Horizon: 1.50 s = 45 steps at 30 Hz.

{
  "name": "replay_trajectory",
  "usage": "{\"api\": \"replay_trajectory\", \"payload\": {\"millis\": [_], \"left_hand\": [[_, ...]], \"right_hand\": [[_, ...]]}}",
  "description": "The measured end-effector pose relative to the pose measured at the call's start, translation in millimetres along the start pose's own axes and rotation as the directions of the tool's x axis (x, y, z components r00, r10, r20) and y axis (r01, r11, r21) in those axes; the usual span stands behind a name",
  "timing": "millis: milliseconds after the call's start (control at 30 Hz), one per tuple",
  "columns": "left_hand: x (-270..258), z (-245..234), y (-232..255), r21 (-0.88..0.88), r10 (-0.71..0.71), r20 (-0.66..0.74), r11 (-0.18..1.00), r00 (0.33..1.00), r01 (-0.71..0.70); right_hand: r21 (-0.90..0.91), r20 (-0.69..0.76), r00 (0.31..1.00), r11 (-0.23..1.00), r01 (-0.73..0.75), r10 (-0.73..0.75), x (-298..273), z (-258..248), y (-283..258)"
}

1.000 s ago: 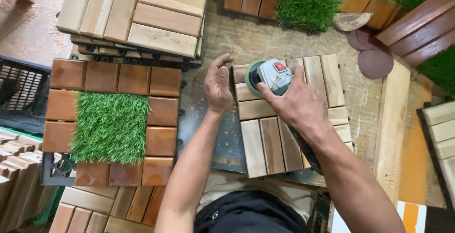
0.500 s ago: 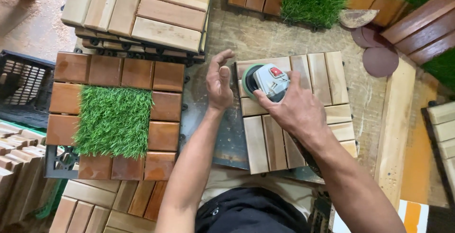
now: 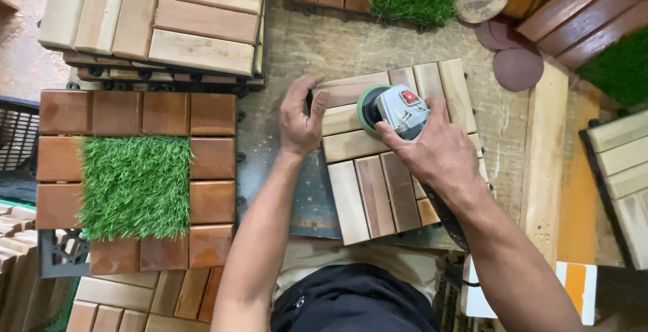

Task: The person uses a handheld orbital sander to smooth the surface of a wooden block composed of multiple smaller pieces. The person holds the block steady with one hand while operating the sander with the other, moving it across the surface in a consistent pattern.

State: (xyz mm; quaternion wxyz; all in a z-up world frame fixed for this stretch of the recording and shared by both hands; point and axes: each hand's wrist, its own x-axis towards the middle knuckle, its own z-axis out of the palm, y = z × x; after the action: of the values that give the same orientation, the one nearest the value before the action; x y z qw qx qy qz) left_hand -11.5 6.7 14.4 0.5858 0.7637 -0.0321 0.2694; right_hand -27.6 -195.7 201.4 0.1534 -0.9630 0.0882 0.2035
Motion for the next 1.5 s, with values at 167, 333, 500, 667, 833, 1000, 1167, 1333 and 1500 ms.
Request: {"api": "replay_trajectory", "payload": {"millis": [167,333,500,667,833,1000,1167,1333,1500], "left_hand": [[0.3,0.6,0.4,0.046,0.007,0.016,0.999,1.0,-0.007],[1.6,1.5,1.3,0.059,0.005,0.013,0.998,1.0,-0.006],[2.2,2.1,1.3,0.073,0.02,0.005,0.997,1.0,-0.02],[0.5,3.5,-0.8,0.117,0.027,-0.001,0.993,1.0,-0.027],[0.5,4.2,-2.1,0.135,0.031,-0.003,0.99,1.0,-0.03],[2.9,4.3,-0.9,0.112,0.039,-0.005,0.993,0.999,-0.038],[3.5,3.5,-1.1,0.134,0.046,0.004,0.99,0.999,-0.047],[3.3,3.2,-0.9,0.151,0.06,0.003,0.987,0.998,-0.06],[3.3,3.3,0.4,0.167,0.055,0.001,0.984,0.998,-0.055]], "right_hand": [[0.032,0.004,0.999,0.999,-0.036,0.036,-1.2,-3.4,6.1],[0.046,-0.016,0.999,0.998,-0.045,0.046,-1.7,-8.0,10.4],[0.065,-0.011,0.998,0.996,-0.059,0.06,-7.1,-13.7,11.8],[0.042,-0.007,0.996,0.995,-0.094,0.094,-1.9,-11.2,20.3],[0.009,-0.005,0.992,0.992,-0.13,0.13,-1.6,-15.9,26.0],[0.071,-0.029,0.989,0.987,-0.144,0.146,-3.0,-22.2,30.1],[0.056,-0.043,0.985,0.984,-0.166,0.169,-5.7,-20.5,38.6],[0.065,-0.018,0.978,0.976,-0.206,0.207,-14.0,-20.4,37.1],[0.04,0.018,0.976,0.975,-0.219,0.218,-20.9,-18.1,33.0]]}}
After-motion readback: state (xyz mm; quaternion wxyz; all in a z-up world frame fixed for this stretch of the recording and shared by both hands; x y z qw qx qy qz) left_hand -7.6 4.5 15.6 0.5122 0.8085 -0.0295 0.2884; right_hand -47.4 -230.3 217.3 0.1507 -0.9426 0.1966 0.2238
